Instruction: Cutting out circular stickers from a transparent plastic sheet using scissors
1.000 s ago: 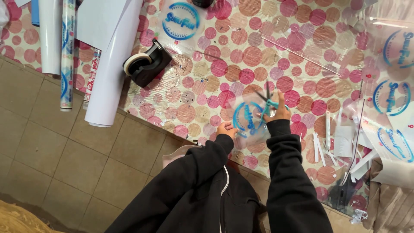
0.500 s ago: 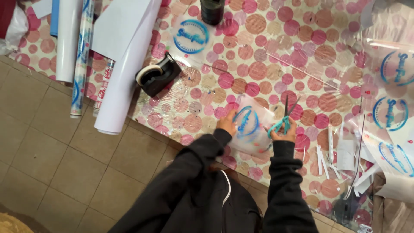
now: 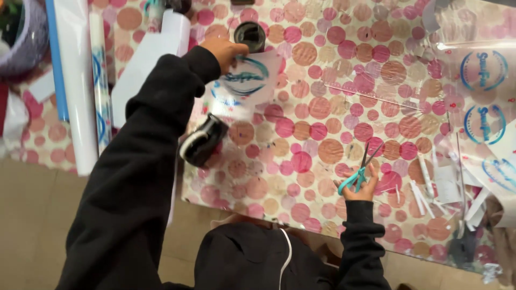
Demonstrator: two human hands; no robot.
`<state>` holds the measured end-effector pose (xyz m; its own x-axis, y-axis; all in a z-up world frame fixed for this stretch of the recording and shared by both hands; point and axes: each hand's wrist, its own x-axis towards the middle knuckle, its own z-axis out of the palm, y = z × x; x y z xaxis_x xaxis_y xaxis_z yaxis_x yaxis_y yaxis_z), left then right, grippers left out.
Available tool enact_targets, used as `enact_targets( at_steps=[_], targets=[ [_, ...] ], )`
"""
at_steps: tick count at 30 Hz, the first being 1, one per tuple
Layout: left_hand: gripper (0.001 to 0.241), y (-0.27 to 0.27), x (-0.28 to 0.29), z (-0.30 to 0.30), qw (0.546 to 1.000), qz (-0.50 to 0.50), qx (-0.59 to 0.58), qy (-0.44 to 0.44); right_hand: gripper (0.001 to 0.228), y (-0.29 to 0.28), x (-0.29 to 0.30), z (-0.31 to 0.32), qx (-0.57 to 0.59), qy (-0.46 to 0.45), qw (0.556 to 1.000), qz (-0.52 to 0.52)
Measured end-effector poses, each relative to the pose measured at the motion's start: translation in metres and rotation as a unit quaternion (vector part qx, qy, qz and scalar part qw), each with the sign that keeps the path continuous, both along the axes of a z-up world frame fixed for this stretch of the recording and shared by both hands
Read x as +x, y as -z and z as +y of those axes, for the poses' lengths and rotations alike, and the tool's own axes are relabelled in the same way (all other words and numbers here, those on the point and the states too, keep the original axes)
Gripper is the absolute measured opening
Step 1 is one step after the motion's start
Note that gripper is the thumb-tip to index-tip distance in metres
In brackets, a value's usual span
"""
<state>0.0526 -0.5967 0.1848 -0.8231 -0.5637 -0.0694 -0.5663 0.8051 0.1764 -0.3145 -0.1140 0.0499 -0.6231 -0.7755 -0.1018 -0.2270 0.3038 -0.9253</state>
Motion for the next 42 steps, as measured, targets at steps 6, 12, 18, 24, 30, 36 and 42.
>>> enact_targets(
  at_steps=[6,12,18,24,30,36,42],
  targets=[
    [0.048,-0.052,0.014,-0.056,0.933,-0.033,0.348,-0.084,0.114,0.012,0.053,0.002,-0.032,0.103,0.990,-0.087],
    [0.059,0.219,0.039,-0.158,0.969,-0.083,0.211,0.102,0.126,0.028,0.091,0.008,-0.017,0.124,0.990,-0.065],
    [0.045,0.236,0.028,-0.119,0.973,-0.143,0.162,-0.081,0.121,0.010,0.126,0.008,0.022,0.162,0.985,-0.063],
    [0.042,0.270,0.024,-0.112,0.983,-0.117,0.114,-0.080,0.126,0.005,0.149,0.003,0.046,0.168,0.984,-0.050],
    [0.007,0.272,0.033,-0.072,0.902,0.210,-0.376,-0.015,0.125,0.001,0.159,0.008,0.055,0.181,0.981,-0.042],
    [0.097,0.195,0.066,0.007,0.997,0.001,-0.047,0.060,0.123,0.020,0.152,0.033,0.060,0.199,0.977,-0.043],
    [0.097,0.178,0.066,0.013,0.988,-0.133,0.075,0.000,0.120,0.024,0.153,0.042,0.040,0.190,0.980,-0.053]
  ],
)
